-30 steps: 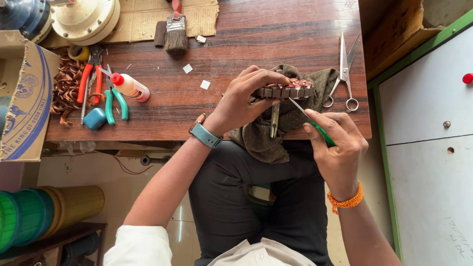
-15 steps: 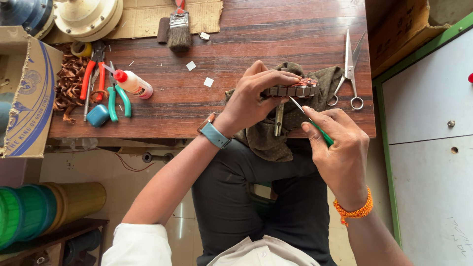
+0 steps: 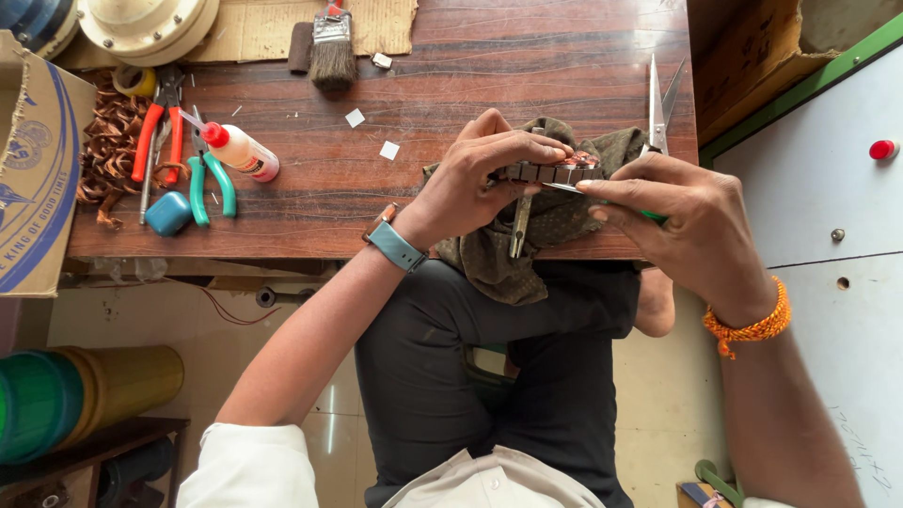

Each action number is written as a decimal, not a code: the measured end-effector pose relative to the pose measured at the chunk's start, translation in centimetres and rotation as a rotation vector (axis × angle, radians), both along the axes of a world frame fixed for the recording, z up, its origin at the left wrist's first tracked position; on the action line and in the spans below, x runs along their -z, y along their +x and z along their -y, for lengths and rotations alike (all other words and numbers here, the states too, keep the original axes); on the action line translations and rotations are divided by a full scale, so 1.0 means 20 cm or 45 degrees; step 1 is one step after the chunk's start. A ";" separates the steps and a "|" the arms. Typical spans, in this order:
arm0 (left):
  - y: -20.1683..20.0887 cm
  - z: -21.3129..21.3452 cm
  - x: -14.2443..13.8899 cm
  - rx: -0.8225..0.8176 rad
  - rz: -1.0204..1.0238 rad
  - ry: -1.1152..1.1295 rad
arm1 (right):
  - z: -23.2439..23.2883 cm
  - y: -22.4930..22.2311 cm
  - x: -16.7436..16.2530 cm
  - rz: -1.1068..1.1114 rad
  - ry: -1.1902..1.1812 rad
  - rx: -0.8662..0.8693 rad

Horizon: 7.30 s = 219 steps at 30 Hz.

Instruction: The person inserts small white rectangular pieces into slots on a circular motor stator. They use scissors to cut the pieces and a green screwdriver to press them into place. The person repeats this process for multiple slots around the stator.

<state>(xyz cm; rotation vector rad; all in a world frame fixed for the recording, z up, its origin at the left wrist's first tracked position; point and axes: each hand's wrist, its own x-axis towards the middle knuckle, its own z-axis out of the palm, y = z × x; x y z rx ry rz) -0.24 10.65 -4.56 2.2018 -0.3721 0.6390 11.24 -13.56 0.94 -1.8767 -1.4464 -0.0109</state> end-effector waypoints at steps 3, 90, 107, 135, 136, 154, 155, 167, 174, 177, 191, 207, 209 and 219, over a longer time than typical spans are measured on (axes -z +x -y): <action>0.00 -0.02 0.03 -0.006 -0.071 -0.036 | -0.02 0.05 0.00 0.259 0.007 -0.091; -0.10 -0.23 -0.08 0.079 -0.178 0.334 | -0.16 -0.49 -0.04 -0.343 0.061 0.381; -0.14 -0.09 -0.06 -0.220 -0.308 0.319 | -0.22 -0.68 0.18 -0.514 0.418 0.508; -0.09 0.02 -0.10 -0.122 -0.172 0.339 | 0.28 -0.45 0.33 -1.943 1.158 0.470; -0.10 0.03 -0.10 -0.174 -0.213 0.429 | 0.29 -0.44 0.34 -1.874 1.111 0.412; -0.05 0.01 -0.10 -0.318 -0.173 0.970 | -0.30 0.04 0.40 -0.262 0.057 0.256; -0.05 -0.01 -0.10 -0.251 -0.229 0.813 | -0.30 0.03 0.41 -0.270 0.022 0.314; -0.12 -0.20 -0.01 0.144 -0.290 0.068 | -0.18 -0.08 0.33 -0.756 0.452 -0.058; -0.13 -0.13 -0.03 -0.024 -0.266 0.088 | -0.26 -0.07 0.23 -0.480 0.061 -0.059; -0.11 -0.03 -0.04 -0.231 -0.241 0.306 | -0.27 -0.09 0.24 -0.918 0.150 -0.085; -0.20 -0.13 -0.08 -0.359 0.127 0.558 | -0.13 -0.20 0.34 -0.373 0.455 0.506; -0.69 -0.53 0.14 -0.691 -0.302 0.844 | 0.02 -0.15 0.50 0.361 0.001 0.936; -0.76 -0.52 0.12 -0.679 -0.297 0.829 | 0.05 -0.14 0.52 0.231 0.016 0.887; -1.10 -0.36 0.15 -0.635 -0.062 0.709 | 0.16 -0.06 0.72 -0.053 0.122 0.516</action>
